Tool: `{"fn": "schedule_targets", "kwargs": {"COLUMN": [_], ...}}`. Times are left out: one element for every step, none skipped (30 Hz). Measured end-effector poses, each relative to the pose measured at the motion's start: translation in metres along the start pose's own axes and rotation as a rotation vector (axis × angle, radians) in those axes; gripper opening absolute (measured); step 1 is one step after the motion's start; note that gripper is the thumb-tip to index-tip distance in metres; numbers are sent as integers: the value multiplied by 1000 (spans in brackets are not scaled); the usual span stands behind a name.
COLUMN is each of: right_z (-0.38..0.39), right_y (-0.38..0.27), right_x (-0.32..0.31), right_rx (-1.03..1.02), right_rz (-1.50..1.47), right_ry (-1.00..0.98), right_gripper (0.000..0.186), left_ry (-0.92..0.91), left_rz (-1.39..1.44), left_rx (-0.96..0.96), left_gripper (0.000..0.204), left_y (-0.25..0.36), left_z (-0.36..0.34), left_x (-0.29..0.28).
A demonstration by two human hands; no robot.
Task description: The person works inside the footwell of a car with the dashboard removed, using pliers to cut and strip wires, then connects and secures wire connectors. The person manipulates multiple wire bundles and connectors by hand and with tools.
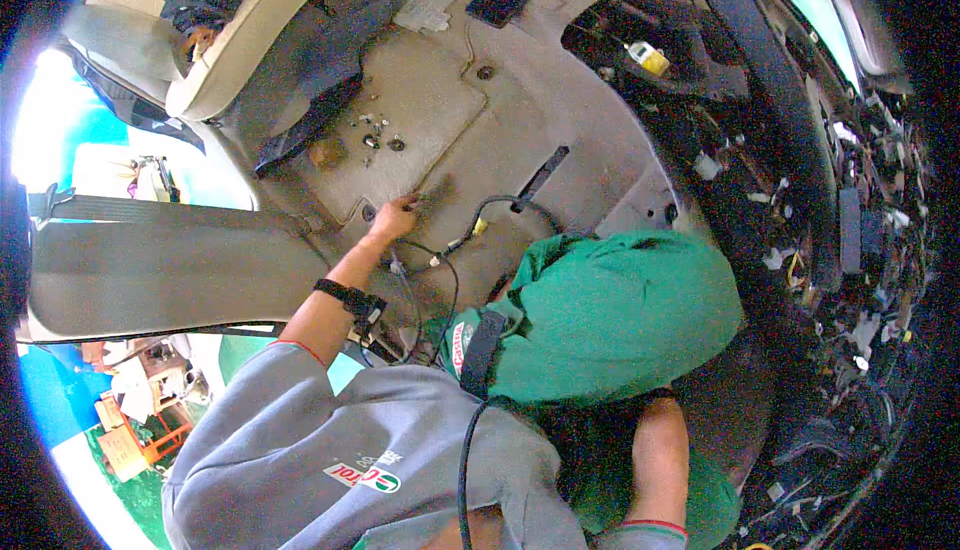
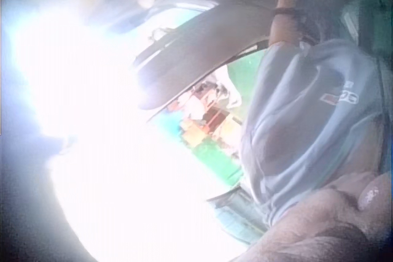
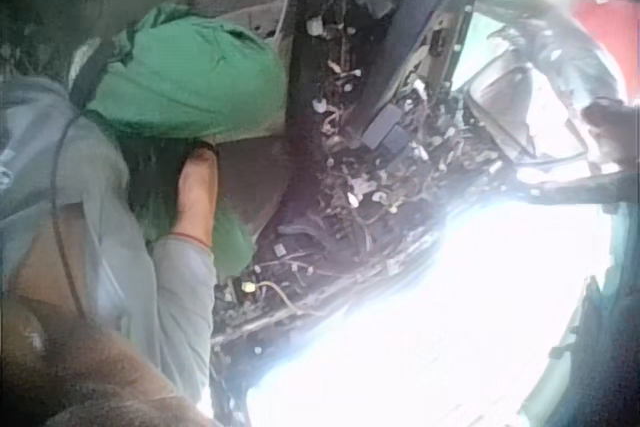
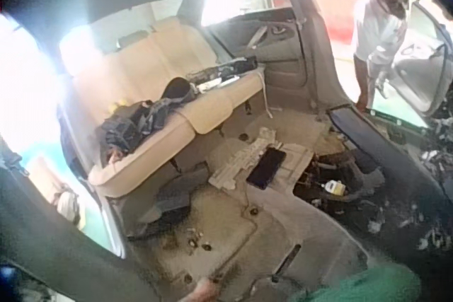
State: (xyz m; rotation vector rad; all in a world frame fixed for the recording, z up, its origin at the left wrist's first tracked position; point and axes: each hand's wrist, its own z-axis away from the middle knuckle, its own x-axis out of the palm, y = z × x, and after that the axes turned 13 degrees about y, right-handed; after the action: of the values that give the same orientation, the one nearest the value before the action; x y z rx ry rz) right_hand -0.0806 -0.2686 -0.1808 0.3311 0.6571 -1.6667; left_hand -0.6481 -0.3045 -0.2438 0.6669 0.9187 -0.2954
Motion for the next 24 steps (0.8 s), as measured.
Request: {"fn": "schedule_targets", "kwargs": {"right_z": [2, 4, 6, 8, 9, 11, 12, 14, 16, 18, 19, 22, 23, 24, 24, 26, 25, 23, 21, 17, 20, 25, 30, 37], "right_y": [1, 1, 0, 0, -1, -3, -4, -6, -8, -11, -13, -16, -19, -21, -24, -25, -25, -26, -25, -27, -23, -20, -19, -20], "right_x": [1, 2, 3, 4, 5, 5, 5, 3, 1, -2, -7, -12, -19, -27, -36, -46, -58, -73, -88, -107, -125, -142, -158, -174], "right_rx": [9, 18, 25, 30, 41, 50, 54, 54, 57, 53, 51, 46, 41, 38, 35, 46, 66, 78, 54, 38, -58, -73, -92, -111], "right_rz": [-13, -25, -38, -48, -60, -75, -87, -101, -116, -135, -157, -187, -223, -265, -311, -366, -422, -451, -490, -289, -134, -135, -132, -128], "right_ry": [7, 13, 18, 27, 37, 44, 49, 56, 67, 78, 99, 116, 136, 153, 171, 191, 203, 207, 204, 174, 157, 140, 169, 198], "right_gripper": [32, 32, 32, 32, 32, 32, 32, 32, 32, 32, 32, 32, 32, 32, 32, 32, 32, 32, 32, 28, 25, 24, 24, 24], "left_ry": [20, 85, 168, 134, 89, 74, 90, 106, 72, 167, 135, 128, 105, 95, 52, 46, -34, -49, -78, -46, -67, -49, -52, -46], "left_rz": [-7, 71, 42, 19, -18, 42, 61, 77, 71, 154, 88, 138, 76, 52, -32, -89, -104, -161, -183, -104, -106, -44, -13, -30], "left_rx": [37, 54, 209, 174, 125, 151, 146, 139, 111, 117, 80, 72, 85, 148, 125, 127, 110, 135, 269, 276, 306, 349, 351, 337], "left_gripper": [46, 49, 51, 51, 51, 47, 45, 45, 44, 40, 44, 50, 55, 58, 61, 64, 65, 62, 61, 59, 58, 58, 58, 58], "left_y": [7, 12, 17, 23, 27, 29, 30, 30, 29, 27, 25, 21, 17, 14, 9, 6, 6, 3, 7, 10, 18, 29, 45, 68], "left_z": [-1, 1, 1, 1, 1, 2, 4, 8, 9, 17, 14, 16, 11, 8, 1, -5, -16, -23, -34, -41, -46, -48, -47, -46], "left_x": [7, 16, 24, 34, 44, 52, 60, 67, 72, 78, 79, 81, 80, 81, 78, 78, 77, 73, 69, 63, 55, 45, 31, 17]}}
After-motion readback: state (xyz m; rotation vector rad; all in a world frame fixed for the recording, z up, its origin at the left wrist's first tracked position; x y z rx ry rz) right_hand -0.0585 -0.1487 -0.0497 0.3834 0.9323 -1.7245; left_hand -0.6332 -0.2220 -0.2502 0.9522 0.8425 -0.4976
